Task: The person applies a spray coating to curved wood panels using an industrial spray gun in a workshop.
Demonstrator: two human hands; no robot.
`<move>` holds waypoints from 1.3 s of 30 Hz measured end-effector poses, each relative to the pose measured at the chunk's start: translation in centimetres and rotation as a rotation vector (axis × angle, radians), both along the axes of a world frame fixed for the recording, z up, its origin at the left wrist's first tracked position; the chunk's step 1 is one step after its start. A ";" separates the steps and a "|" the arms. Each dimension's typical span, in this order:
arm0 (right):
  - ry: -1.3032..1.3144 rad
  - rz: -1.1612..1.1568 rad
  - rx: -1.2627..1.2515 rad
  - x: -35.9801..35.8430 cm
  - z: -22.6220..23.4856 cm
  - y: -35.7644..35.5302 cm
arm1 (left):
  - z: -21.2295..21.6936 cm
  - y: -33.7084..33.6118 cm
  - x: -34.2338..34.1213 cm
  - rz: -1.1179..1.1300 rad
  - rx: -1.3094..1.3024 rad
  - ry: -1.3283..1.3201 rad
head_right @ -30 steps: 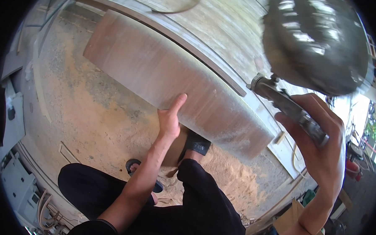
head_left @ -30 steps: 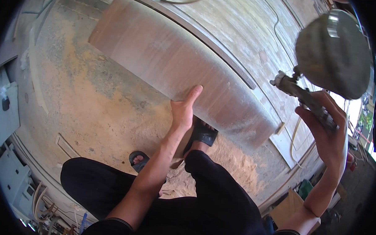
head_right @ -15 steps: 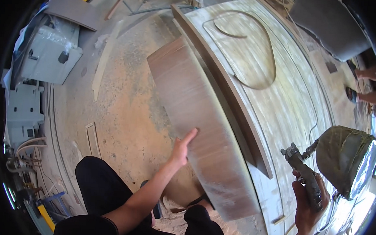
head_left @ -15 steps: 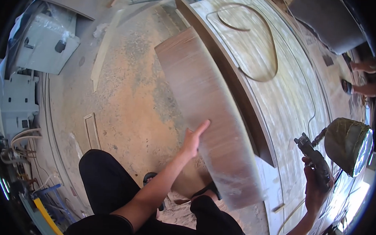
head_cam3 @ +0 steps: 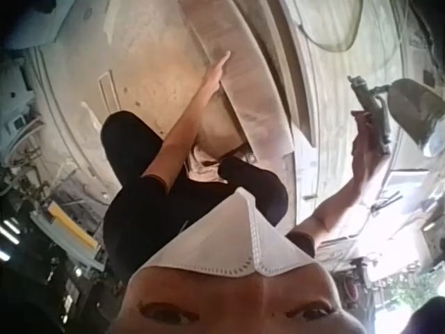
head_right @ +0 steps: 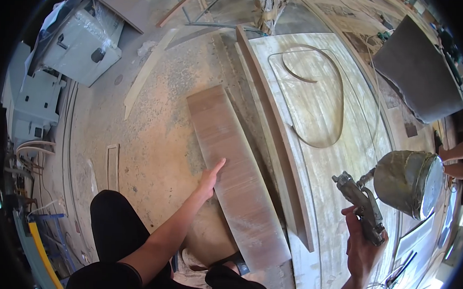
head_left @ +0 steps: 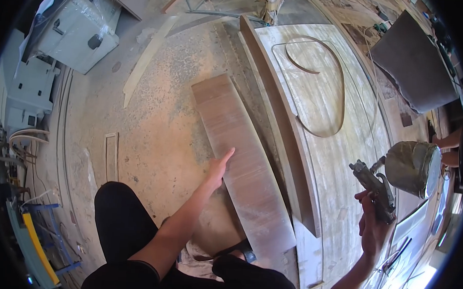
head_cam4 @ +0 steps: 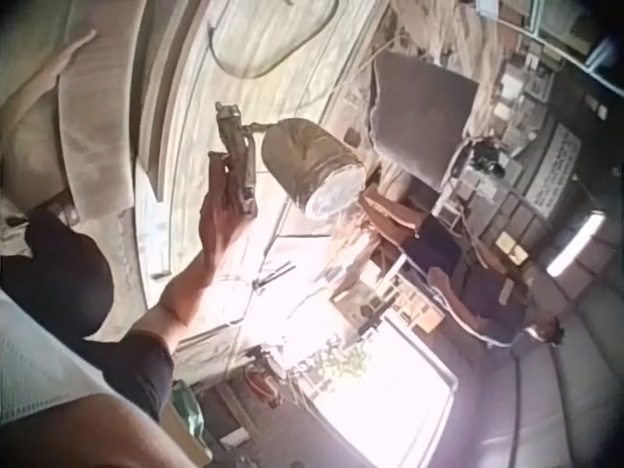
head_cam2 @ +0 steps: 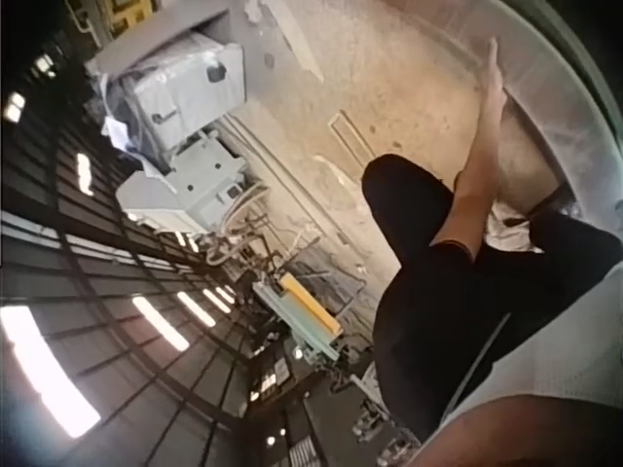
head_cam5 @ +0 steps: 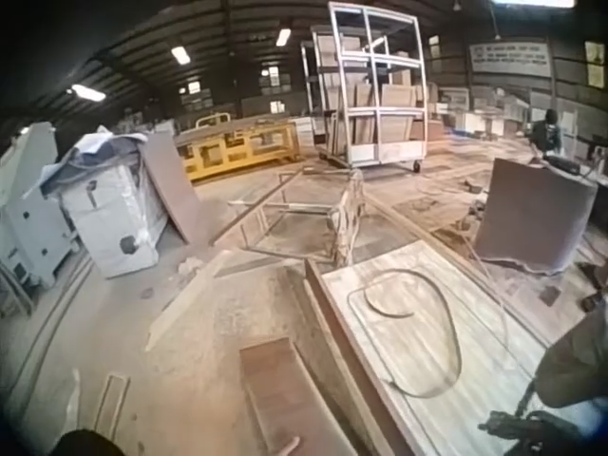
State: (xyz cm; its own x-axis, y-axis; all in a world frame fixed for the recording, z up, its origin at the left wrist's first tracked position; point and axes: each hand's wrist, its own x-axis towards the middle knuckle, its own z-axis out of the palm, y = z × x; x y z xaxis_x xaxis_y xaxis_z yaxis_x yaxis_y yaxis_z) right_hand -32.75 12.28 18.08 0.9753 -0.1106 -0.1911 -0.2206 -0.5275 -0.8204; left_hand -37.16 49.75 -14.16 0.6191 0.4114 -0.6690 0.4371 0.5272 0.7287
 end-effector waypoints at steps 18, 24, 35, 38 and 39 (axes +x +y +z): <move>0.047 0.260 0.247 14.6 3.1 8.4 | 23.3 14.7 17.9 -0.484 0.478 0.067; 0.006 0.216 0.287 20.1 1.7 16.5 | 21.3 15.5 21.0 -0.355 0.269 -0.170; 0.298 0.220 -0.222 25.1 -2.7 24.1 | 8.8 13.2 22.1 -0.155 0.024 -0.207; 0.282 0.200 -0.254 25.1 -3.4 25.0 | 7.6 12.8 21.6 -0.150 -0.004 -0.243; 0.275 0.206 -0.273 25.1 -3.6 25.2 | 7.1 12.5 21.5 -0.151 -0.006 -0.247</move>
State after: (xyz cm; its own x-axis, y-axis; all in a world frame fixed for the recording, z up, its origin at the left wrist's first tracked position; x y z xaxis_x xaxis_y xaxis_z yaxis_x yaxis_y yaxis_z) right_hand -7.60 37.50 14.49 0.8993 -0.0017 -0.4373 -0.2788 -0.7726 -0.5704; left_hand -15.69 62.27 -7.08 0.8175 0.2987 -0.4925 0.3209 0.4739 0.8200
